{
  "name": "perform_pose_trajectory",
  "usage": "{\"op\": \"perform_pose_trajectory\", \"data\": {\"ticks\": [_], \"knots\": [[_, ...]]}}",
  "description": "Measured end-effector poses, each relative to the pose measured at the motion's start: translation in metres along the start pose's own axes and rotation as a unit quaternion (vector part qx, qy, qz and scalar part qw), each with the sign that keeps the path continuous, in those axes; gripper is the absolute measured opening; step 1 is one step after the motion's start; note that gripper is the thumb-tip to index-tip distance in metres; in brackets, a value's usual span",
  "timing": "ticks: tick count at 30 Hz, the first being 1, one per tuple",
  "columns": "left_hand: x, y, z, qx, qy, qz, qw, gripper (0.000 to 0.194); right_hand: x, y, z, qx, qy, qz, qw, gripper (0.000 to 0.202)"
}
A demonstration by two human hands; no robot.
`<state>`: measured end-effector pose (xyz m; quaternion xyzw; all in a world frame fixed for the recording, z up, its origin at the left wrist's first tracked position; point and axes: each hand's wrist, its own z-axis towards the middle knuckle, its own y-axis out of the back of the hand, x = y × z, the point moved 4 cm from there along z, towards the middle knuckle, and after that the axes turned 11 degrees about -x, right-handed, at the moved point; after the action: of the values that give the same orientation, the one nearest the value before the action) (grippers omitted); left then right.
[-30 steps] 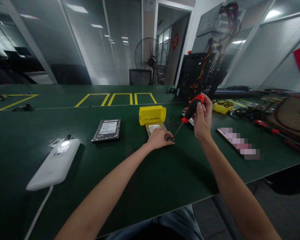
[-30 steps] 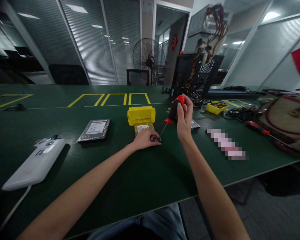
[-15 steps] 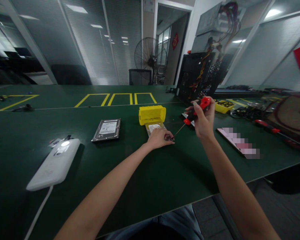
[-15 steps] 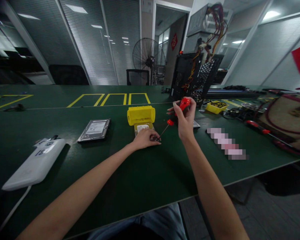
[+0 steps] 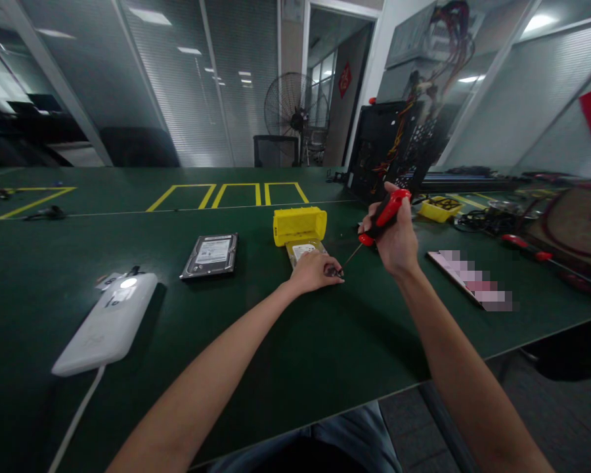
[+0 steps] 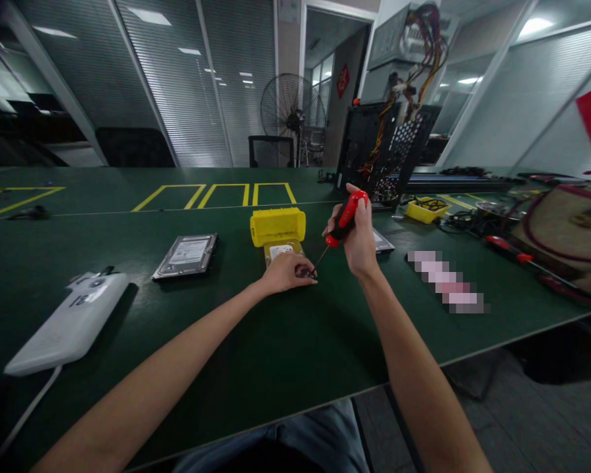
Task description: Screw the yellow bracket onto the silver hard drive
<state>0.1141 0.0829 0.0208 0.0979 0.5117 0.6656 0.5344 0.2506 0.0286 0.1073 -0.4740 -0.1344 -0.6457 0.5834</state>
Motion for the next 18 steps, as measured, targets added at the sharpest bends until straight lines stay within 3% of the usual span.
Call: {"op": "perform_pose_trajectory", "data": {"ticks": [5, 9, 18], "knots": [[-0.0002, -0.0001, -0.0006, 0.001, -0.003, -0.004, 1.000, 0.023, -0.0073, -0.0014, -0.0005, 0.029, -0.041, -0.026, 0.998, 0.040], [0.0000, -0.0001, -0.0003, -0.005, 0.000, -0.006, 1.000, 0.023, -0.0089, -0.0022, -0.0020, 0.045, -0.037, -0.021, 0.998, 0.032], [0.0004, 0.0001, -0.0008, 0.011, 0.009, 0.004, 1.000, 0.029, -0.0104, 0.0013, -0.0005, 0.014, -0.031, -0.034, 0.999, 0.032]]}}
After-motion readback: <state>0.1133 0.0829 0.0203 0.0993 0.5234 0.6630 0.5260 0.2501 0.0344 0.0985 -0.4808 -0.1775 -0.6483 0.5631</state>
